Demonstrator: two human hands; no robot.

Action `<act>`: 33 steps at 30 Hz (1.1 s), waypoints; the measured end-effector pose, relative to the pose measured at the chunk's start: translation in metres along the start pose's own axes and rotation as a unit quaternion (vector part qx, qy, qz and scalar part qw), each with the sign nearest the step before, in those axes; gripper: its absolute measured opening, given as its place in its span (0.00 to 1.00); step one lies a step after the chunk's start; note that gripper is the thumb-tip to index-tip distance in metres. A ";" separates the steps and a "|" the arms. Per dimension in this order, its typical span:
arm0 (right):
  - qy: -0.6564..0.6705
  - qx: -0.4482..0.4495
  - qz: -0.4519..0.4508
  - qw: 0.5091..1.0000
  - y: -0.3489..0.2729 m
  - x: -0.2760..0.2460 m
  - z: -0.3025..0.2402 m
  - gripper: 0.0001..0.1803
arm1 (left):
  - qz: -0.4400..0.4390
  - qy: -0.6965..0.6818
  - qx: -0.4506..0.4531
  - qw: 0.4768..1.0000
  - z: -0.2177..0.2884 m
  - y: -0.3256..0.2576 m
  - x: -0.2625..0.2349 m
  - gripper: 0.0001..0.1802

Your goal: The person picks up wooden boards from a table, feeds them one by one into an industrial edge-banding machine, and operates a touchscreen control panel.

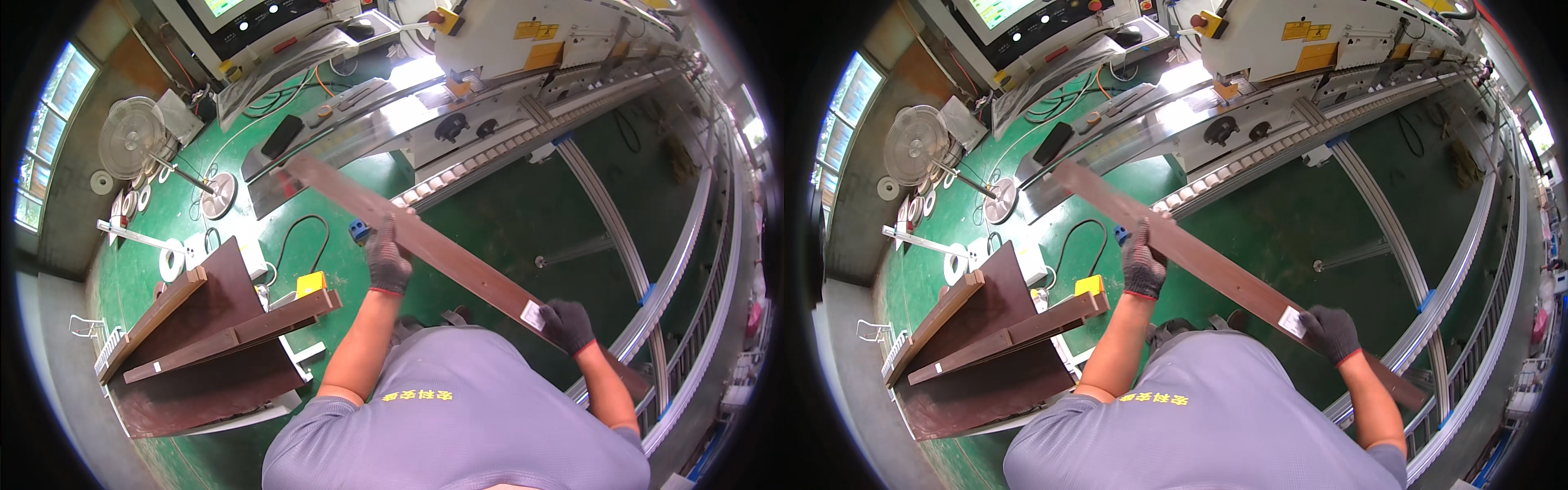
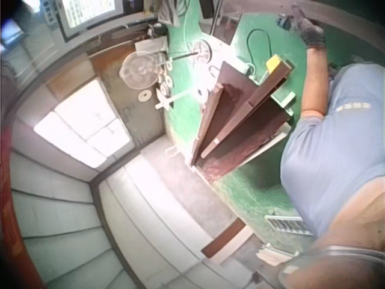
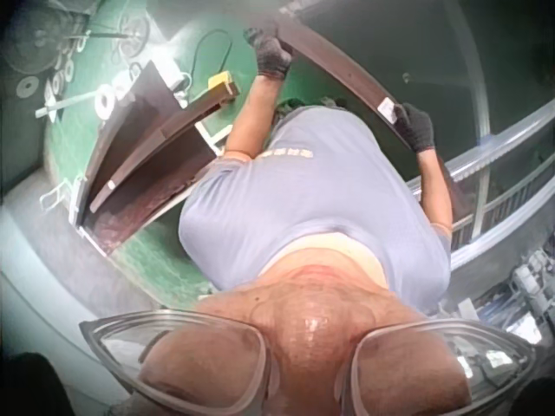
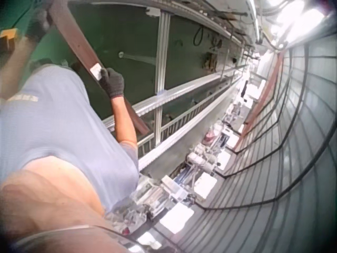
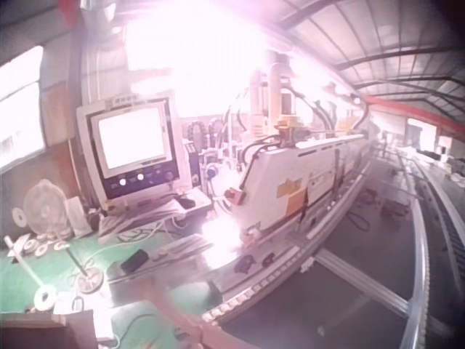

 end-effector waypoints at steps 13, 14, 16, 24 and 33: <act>0.074 0.162 0.052 0.983 0.047 0.033 0.096 0.24 | -0.022 0.621 0.099 0.777 -0.105 0.210 0.064 0.35; 0.065 0.166 0.046 0.983 0.057 0.037 0.105 0.24 | -0.026 0.566 0.098 0.818 -0.125 0.226 0.058 0.39; 0.028 0.168 0.011 0.985 0.082 0.034 0.105 0.24 | -0.073 0.484 0.089 0.867 -0.152 0.258 0.045 0.57; -0.018 -0.059 0.091 0.994 0.316 -0.002 -0.043 0.44 | -0.100 0.393 0.041 0.913 -0.158 0.247 0.105 0.52; 0.022 -0.034 0.057 0.998 0.451 0.028 -0.064 0.35 | -0.105 0.447 0.008 0.889 -0.177 0.277 0.099 0.50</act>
Point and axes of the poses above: each hand's wrist, its own y-axis towards the middle knuckle, its own x-axis out of the palm, z = x × y, the point moved 8 cm from there along y, towards the middle knuckle, and after that the axes turned 5 degrees about y, right-handed, at the moved point
